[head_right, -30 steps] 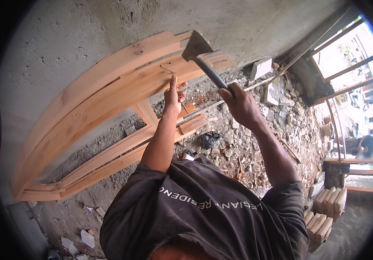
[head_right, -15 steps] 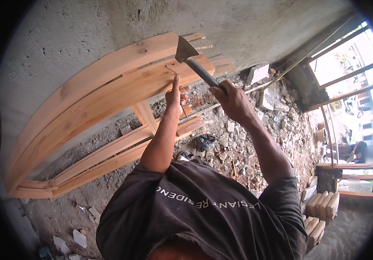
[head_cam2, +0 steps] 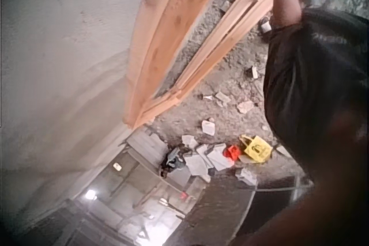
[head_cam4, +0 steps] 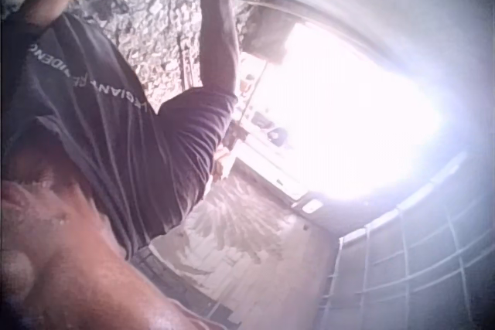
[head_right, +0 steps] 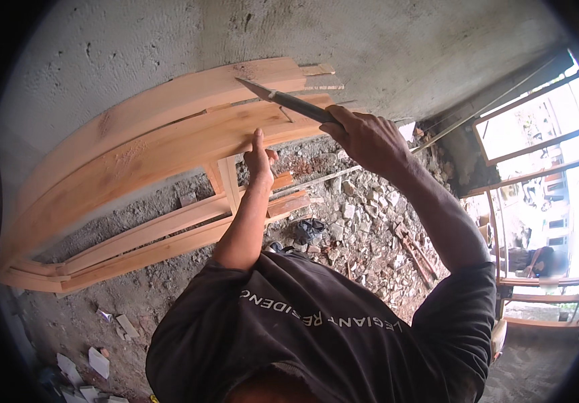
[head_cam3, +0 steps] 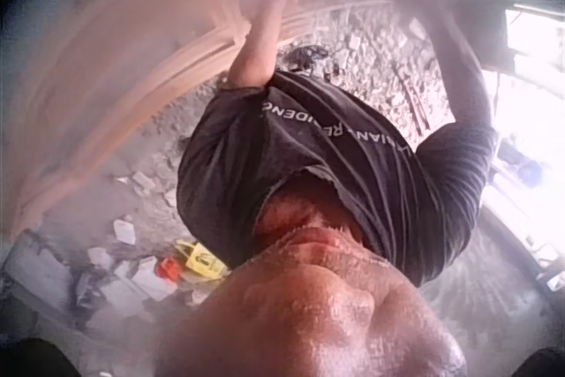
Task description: The person uses a corded drill to make holes in a wooden plank and then uses a hammer to drive nails into the plank. The work is performed in a construction setting with debris on the floor.
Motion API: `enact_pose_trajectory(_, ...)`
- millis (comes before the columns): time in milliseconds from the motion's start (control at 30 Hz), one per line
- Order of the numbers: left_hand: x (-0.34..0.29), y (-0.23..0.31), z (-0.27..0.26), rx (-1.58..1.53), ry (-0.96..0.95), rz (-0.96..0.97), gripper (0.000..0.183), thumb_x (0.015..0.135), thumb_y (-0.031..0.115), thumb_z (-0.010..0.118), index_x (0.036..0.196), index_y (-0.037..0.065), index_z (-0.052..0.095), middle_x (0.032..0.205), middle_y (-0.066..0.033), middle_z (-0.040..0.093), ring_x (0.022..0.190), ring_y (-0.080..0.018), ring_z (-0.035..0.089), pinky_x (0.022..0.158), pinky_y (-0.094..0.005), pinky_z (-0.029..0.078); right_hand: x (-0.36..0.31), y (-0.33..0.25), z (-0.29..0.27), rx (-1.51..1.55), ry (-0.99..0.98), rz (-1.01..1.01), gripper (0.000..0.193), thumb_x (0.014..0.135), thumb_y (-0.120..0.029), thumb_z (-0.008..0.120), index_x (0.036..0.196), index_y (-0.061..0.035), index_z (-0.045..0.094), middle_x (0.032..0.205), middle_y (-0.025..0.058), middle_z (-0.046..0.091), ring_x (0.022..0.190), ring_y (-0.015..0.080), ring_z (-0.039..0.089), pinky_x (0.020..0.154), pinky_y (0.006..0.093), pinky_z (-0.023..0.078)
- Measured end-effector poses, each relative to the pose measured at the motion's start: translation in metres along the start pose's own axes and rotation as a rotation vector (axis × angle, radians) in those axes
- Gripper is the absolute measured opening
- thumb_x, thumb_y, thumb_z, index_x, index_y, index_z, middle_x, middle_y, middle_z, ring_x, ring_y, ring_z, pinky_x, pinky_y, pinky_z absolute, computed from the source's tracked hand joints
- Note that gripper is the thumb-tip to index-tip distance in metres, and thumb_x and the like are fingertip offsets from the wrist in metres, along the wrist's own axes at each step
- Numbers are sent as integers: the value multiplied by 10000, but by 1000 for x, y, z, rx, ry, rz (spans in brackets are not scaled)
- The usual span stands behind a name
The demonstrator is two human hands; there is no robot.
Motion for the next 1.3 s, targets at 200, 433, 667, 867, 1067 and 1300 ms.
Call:
enact_pose_trajectory(200, -11, 5, 8, 31, -35, -22, 586, 766, 569, 676, 901, 0, 630, 462, -37, 489, 413, -125, 465, 440, -264, 346, 13, 21, 8, 14, -133, 117, 332, 987, -373, 437, 1136, -108, 573, 564, 12, 547, 427, 109, 511, 429, 309, 461)
enact_pose_trajectory(433, -16, 10, 4, 23, -63, -4, 592, 776, 562, 667, 917, -12, 633, 467, -39, 493, 416, -118, 470, 441, -261, 351, 5, -24, -58, 84, 448, -149, 328, 998, -330, 430, 1155, -57, 523, 631, 35, 584, 451, 76, 523, 327, 255, 417)
enact_pose_trajectory(667, -14, 14, 6, 41, -56, -24, 594, 772, 523, 697, 925, -46, 622, 541, -56, 516, 416, -128, 470, 409, -279, 374, 11, 12, 2, 93, 6, 44, 335, 979, -379, 466, 1086, -81, 574, 573, 43, 573, 435, 126, 536, 390, 313, 438)
enact_pose_trajectory(867, -10, 5, 5, 31, -45, -44, 575, 761, 519, 710, 872, -34, 605, 529, -37, 490, 402, -129, 455, 393, -280, 369, -11, -19, -64, -12, 703, -228, 251, 998, -285, 443, 1103, -79, 541, 643, 44, 609, 416, 87, 482, 345, 252, 417)
enact_pose_trajectory(1067, -14, 14, 2, 9, -27, -2, 567, 748, 540, 713, 869, -3, 602, 509, -31, 474, 404, -120, 445, 379, -280, 334, -1, 24, 34, -7, -193, 185, 385, 975, -455, 422, 1066, -109, 564, 622, 70, 582, 512, 221, 579, 505, 405, 455)
enact_pose_trajectory(1300, -8, -3, -2, 201, -282, -116, 559, 804, 540, 671, 916, -2, 596, 611, -36, 538, 408, -67, 403, 358, -233, 267, -47, 79, 71, 573, 191, 481, 379, 932, -394, 551, 988, -23, 601, 615, 75, 554, 570, 180, 553, 548, 373, 432)
Point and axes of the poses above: each hand's wrist, its own x-axis towards the middle knuckle, its own z-axis out of the palm, y = z × x, the point moved 9 cm from there along x, towards the middle knuckle
